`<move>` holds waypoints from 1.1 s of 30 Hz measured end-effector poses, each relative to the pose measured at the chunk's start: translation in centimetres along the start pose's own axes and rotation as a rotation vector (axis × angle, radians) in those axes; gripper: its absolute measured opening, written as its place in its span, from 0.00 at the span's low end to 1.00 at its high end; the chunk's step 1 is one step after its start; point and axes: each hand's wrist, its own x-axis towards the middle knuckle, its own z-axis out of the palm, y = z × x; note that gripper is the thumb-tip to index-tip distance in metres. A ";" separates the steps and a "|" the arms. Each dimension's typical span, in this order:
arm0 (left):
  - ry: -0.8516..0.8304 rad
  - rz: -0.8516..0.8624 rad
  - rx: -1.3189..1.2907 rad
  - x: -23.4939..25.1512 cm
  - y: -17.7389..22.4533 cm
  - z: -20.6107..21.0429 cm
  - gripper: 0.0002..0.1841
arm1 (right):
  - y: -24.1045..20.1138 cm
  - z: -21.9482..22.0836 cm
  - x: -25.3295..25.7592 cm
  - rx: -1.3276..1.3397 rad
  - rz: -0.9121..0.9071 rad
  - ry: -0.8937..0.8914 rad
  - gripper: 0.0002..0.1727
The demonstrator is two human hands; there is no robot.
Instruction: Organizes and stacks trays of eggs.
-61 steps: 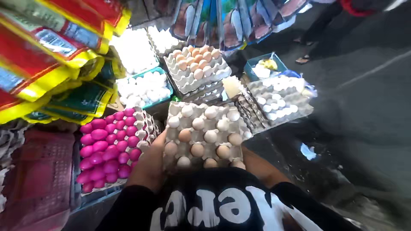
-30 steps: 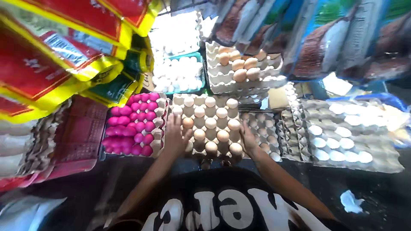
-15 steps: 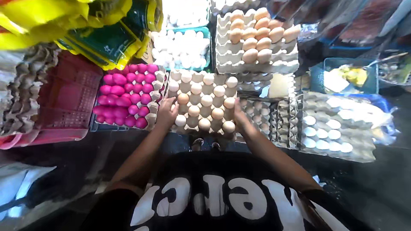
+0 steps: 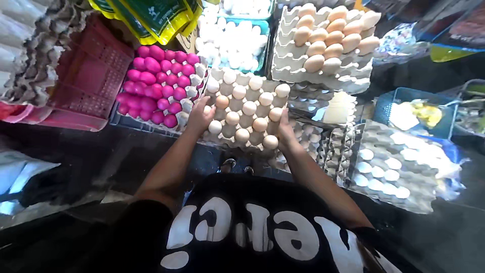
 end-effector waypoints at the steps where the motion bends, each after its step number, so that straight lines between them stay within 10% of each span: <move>1: -0.001 0.008 -0.006 0.3 0.1 0.0 0.27 | 0.1 -0.1 0.1 0.007 -0.010 0.001 0.49; 7: -0.119 0.062 0.020 -1.1 3.1 -2.4 0.29 | 1.9 -1.7 0.6 0.071 -0.047 -0.055 0.43; 15: 0.253 -0.082 0.515 -2.0 -1.7 -11.8 0.29 | -0.3 -3.0 1.6 -0.070 -0.116 0.027 0.43; 33: 0.191 0.062 0.520 -1.9 -7.0 -10.1 0.37 | -3.3 4.6 1.3 -0.011 -0.265 -0.026 0.33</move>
